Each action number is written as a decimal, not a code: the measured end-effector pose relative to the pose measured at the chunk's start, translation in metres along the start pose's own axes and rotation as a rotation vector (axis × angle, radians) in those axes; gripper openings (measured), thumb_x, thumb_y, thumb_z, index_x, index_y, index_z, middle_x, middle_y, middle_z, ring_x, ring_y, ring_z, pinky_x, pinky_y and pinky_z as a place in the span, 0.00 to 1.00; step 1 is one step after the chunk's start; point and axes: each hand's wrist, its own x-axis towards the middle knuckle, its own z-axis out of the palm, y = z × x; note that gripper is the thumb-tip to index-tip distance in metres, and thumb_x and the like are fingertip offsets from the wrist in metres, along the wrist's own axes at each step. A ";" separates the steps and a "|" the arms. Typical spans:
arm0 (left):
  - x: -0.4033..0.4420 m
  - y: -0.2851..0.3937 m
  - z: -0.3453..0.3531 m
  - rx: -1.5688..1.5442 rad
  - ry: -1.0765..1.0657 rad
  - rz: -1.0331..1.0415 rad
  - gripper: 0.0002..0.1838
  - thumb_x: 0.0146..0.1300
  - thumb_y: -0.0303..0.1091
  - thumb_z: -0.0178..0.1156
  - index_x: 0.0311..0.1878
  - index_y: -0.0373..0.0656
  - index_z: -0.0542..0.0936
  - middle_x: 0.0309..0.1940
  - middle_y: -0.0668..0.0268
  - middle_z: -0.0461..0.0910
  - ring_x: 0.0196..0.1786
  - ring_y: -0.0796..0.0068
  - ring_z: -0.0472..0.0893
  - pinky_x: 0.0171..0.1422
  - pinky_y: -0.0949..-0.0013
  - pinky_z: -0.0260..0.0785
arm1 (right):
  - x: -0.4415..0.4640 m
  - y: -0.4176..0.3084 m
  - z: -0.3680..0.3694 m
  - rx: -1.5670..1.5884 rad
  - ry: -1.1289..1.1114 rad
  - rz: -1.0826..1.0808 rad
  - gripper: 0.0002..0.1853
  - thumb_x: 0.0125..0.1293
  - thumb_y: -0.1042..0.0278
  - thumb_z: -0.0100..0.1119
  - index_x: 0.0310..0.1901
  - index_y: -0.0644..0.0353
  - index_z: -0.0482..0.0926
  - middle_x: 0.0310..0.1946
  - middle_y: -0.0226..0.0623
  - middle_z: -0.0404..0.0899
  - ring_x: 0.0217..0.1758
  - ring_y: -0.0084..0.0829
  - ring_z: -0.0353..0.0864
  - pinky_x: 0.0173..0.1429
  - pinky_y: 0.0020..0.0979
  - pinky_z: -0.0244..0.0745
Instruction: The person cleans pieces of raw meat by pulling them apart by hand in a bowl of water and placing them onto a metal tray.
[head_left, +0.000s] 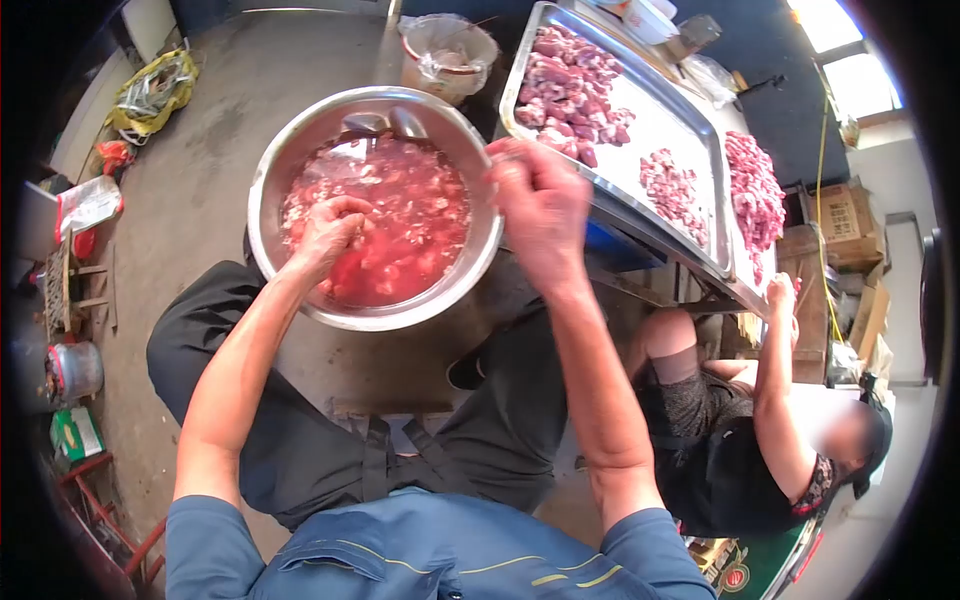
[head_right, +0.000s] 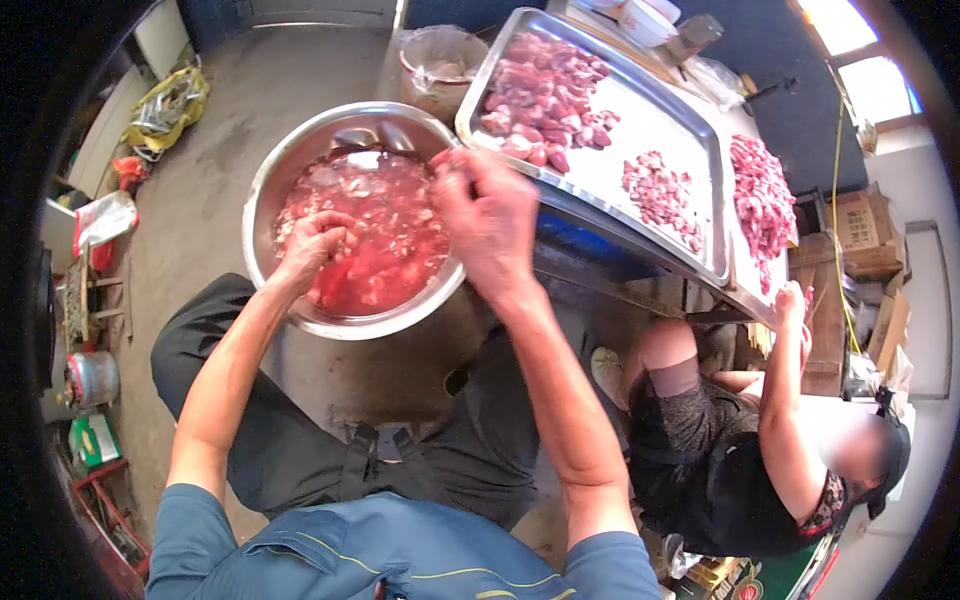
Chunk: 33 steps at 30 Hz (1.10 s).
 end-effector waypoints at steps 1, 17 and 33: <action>-0.001 0.003 0.002 0.018 -0.017 -0.004 0.09 0.64 0.27 0.55 0.46 0.40 0.80 0.27 0.71 0.80 0.24 0.87 0.72 0.27 0.82 0.63 | 0.006 -0.017 -0.021 -0.076 0.090 -0.088 0.08 0.64 0.73 0.55 0.39 0.65 0.82 0.22 0.30 0.75 0.24 0.19 0.72 0.30 0.25 0.70; 0.006 0.010 0.008 -0.170 -0.001 -0.091 0.10 0.67 0.40 0.58 0.32 0.47 0.76 0.15 0.80 0.65 0.14 0.89 0.57 0.16 0.79 0.43 | 0.047 0.010 -0.219 -1.305 0.207 -0.028 0.11 0.65 0.61 0.54 0.41 0.56 0.83 0.31 0.43 0.83 0.34 0.40 0.85 0.39 0.39 0.76; -0.002 0.018 -0.031 -0.460 0.115 -0.002 0.06 0.68 0.31 0.57 0.41 0.38 0.75 0.25 0.64 0.79 0.25 0.73 0.82 0.27 0.75 0.73 | -0.043 0.080 0.118 -0.439 -0.697 -0.303 0.08 0.59 0.67 0.58 0.40 0.58 0.78 0.33 0.42 0.78 0.38 0.47 0.81 0.42 0.45 0.76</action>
